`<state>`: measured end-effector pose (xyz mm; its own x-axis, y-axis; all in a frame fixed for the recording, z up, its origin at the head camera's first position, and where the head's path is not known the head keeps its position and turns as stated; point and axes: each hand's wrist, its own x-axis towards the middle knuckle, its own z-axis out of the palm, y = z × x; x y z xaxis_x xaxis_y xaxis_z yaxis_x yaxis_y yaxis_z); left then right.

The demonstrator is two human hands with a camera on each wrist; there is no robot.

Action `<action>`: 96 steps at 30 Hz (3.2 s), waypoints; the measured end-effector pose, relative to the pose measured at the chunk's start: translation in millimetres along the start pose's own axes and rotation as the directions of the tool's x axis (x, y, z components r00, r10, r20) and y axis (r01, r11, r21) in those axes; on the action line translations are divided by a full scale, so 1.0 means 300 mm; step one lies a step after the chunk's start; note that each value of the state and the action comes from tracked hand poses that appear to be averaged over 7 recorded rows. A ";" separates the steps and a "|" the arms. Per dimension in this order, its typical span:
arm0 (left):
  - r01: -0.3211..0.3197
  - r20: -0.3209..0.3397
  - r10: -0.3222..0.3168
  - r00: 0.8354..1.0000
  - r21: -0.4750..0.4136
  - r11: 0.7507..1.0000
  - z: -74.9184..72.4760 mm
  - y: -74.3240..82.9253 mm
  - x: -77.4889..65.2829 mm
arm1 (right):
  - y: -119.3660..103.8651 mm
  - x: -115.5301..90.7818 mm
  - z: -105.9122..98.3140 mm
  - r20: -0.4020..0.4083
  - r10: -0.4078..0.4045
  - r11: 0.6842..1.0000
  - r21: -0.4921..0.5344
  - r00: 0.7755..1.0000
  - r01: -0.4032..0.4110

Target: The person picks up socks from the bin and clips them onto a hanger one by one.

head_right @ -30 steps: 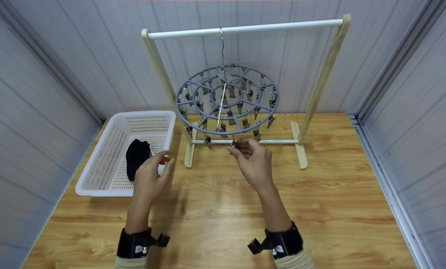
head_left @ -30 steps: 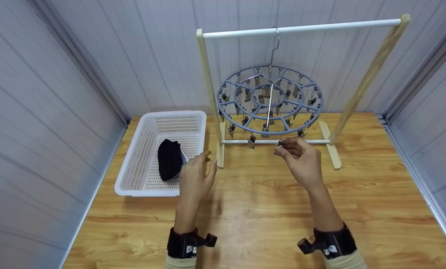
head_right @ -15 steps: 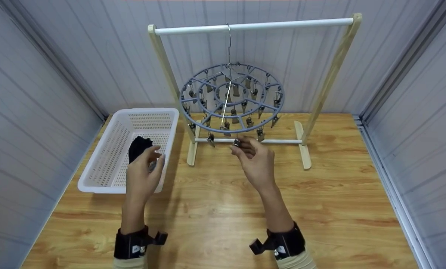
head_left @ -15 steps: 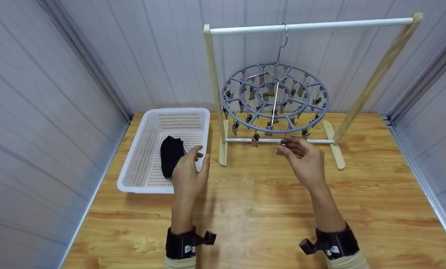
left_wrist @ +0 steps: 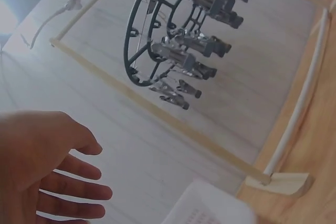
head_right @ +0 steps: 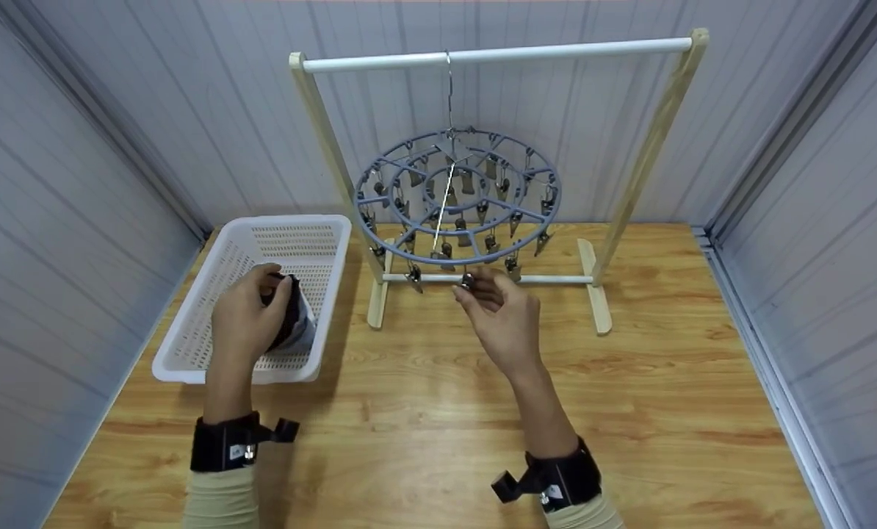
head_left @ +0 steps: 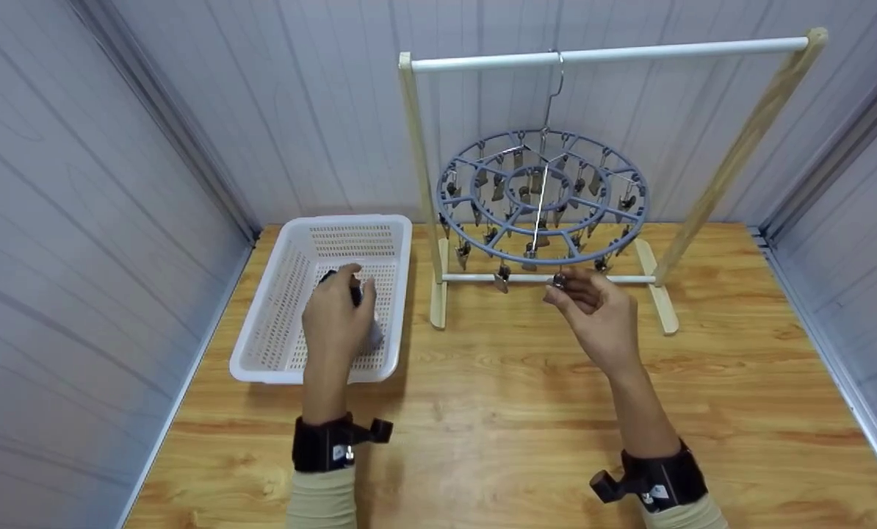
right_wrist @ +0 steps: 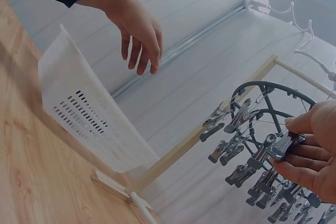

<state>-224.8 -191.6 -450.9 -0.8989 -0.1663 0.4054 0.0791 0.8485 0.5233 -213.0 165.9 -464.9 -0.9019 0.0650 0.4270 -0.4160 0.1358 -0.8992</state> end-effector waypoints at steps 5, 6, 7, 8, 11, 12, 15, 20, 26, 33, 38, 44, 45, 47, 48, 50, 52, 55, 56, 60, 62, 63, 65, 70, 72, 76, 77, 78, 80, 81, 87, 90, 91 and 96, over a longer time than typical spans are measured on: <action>-0.005 0.033 0.003 0.999 0.052 0.999 -0.005 -0.013 0.065 | 0.001 -0.003 -0.007 0.004 0.009 1.000 -0.006 1.000 -0.009; -0.009 0.041 0.006 0.999 0.062 0.998 -0.005 -0.018 0.075 | 0.002 -0.004 -0.007 0.004 0.011 1.000 -0.007 1.000 -0.011; -0.012 0.047 0.009 0.999 0.073 0.997 -0.005 -0.025 0.084 | 0.003 -0.006 -0.008 0.005 0.014 1.000 -0.015 1.000 -0.014; -0.015 0.052 0.011 0.999 0.084 0.996 -0.006 -0.033 0.094 | 0.004 -0.007 -0.008 0.006 0.014 1.000 -0.015 1.000 -0.014; -0.014 0.079 0.004 0.997 0.122 0.992 -0.008 -0.062 0.123 | 0.005 -0.011 -0.008 0.006 0.016 1.000 -0.005 1.000 -0.016; -0.011 0.087 -0.001 0.996 0.137 0.991 -0.007 -0.072 0.134 | 0.005 -0.011 -0.008 0.005 0.017 1.000 -0.005 1.000 -0.017; -0.002 0.116 -0.017 0.993 0.169 0.986 -0.003 -0.108 0.166 | 0.005 -0.013 -0.008 0.003 0.020 1.000 0.004 1.000 -0.020; -0.006 0.158 -0.031 0.987 0.227 0.974 0.004 -0.180 0.212 | 0.007 -0.018 -0.007 0.009 0.023 1.000 0.012 1.000 -0.023; -0.031 0.213 -0.034 0.976 0.294 0.955 0.012 -0.267 0.255 | 0.012 -0.019 -0.005 0.011 0.010 1.000 0.025 1.000 -0.010; 0.002 0.313 -0.083 0.946 0.251 0.968 0.047 -0.338 0.308 | 0.011 -0.013 -0.002 0.016 0.003 1.000 0.027 1.000 -0.004; 0.087 0.366 -0.154 0.918 0.192 0.977 0.087 -0.368 0.334 | 0.009 -0.014 -0.006 0.014 0.015 1.000 0.012 1.000 -0.015; 0.197 0.403 -0.246 0.881 0.159 0.967 0.123 -0.395 0.354 | 0.010 -0.012 -0.010 0.016 0.001 1.000 0.014 1.000 -0.001; 0.211 0.402 -0.258 0.879 0.159 0.964 0.127 -0.402 0.355 | 0.010 -0.012 -0.010 0.018 -0.001 1.000 0.015 1.000 0.001; 0.237 0.393 -0.283 0.875 0.162 0.958 0.135 -0.418 0.351 | 0.008 -0.013 -0.009 0.022 -0.004 1.000 0.014 1.000 0.004; 0.250 0.386 -0.296 0.874 0.166 0.954 0.139 -0.428 0.347 | 0.009 -0.014 -0.008 0.024 -0.004 1.000 0.015 1.000 0.004; 0.276 0.372 -0.324 0.870 0.178 0.944 0.148 -0.448 0.336 | 0.007 -0.017 -0.007 0.028 -0.003 1.000 0.012 1.000 0.003; 0.303 0.355 -0.355 0.865 0.194 0.933 0.158 -0.469 0.325 | 0.006 -0.021 -0.005 0.030 0.002 1.000 0.008 1.000 -0.002; 0.322 0.349 -0.380 0.857 0.214 0.922 0.170 -0.493 0.310 | 0.004 -0.025 -0.004 0.031 0.009 1.000 0.011 0.999 -0.009; 0.326 0.348 -0.386 0.855 0.219 0.920 0.175 -0.499 0.306 | 0.004 -0.026 -0.003 0.031 0.010 1.000 0.013 0.999 -0.010; 0.322 0.359 -0.389 0.849 0.233 0.918 0.189 -0.513 0.298 | 0.003 -0.028 -0.002 0.028 0.014 1.000 0.022 1.000 -0.014; 0.321 0.364 -0.392 0.845 0.240 0.916 0.190 -0.519 0.296 | 0.002 -0.028 -0.001 0.028 0.017 1.000 0.023 0.999 -0.017; 0.317 0.366 -0.390 0.845 0.243 0.917 0.189 -0.522 0.295 | 0.002 -0.028 0.000 0.027 0.018 1.000 0.025 0.999 -0.019; 0.304 0.367 -0.382 0.848 0.253 0.918 0.184 -0.526 0.295 | 0.001 -0.028 0.002 0.028 0.017 1.000 0.025 0.999 -0.018; 0.267 0.351 -0.350 0.868 0.264 0.927 0.172 -0.523 0.292 | -0.002 -0.028 0.004 0.034 0.017 1.000 0.025 0.999 -0.018; 0.260 0.335 -0.339 0.879 0.261 0.930 0.174 -0.521 0.292 | -0.003 -0.028 0.004 0.035 0.018 0.999 0.027 0.999 -0.019; 0.253 0.297 -0.326 0.898 0.258 0.932 0.183 -0.522 0.298 | -0.004 -0.028 0.005 0.036 0.016 0.999 0.033 0.999 -0.018; 0.255 0.293 -0.326 0.899 0.257 0.932 0.185 -0.523 0.300 | -0.004 -0.028 0.005 0.034 0.016 0.999 0.033 0.999 -0.017; 0.255 0.287 -0.325 0.901 0.257 0.932 0.187 -0.523 0.302 | -0.004 -0.028 0.006 0.032 0.014 0.999 0.031 0.999 -0.015; 0.257 0.280 -0.327 0.903 0.258 0.931 0.190 -0.523 0.302 | -0.006 -0.028 0.006 0.029 0.011 1.000 0.025 1.000 -0.011; 0.262 0.275 -0.330 0.903 0.257 0.930 0.191 -0.522 0.302 | -0.007 -0.028 0.007 0.029 0.008 1.000 0.023 1.000 -0.009; 0.301 0.257 -0.346 0.902 0.197 0.933 0.196 -0.523 0.296 | -0.008 -0.025 0.009 0.038 0.000 1.000 0.025 0.999 -0.001; 0.304 0.255 -0.331 0.909 0.138 0.943 0.197 -0.527 0.292 | -0.006 -0.025 0.007 0.038 0.005 1.000 0.028 0.999 -0.006; 0.301 0.254 -0.323 0.912 0.120 0.946 0.198 -0.529 0.292 | -0.006 -0.025 0.007 0.037 0.007 1.000 0.028 0.999 -0.008; 0.319 0.259 -0.323 0.911 0.056 0.946 0.205 -0.532 0.293 | -0.004 -0.025 0.005 0.038 0.017 1.000 0.024 0.999 -0.018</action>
<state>-342.9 -310.7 -545.0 -0.9555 -0.2951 0.0065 -0.2361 0.7775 0.5828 -205.9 163.8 -467.0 -0.9127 0.0301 0.4074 -0.4020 0.1113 -0.9088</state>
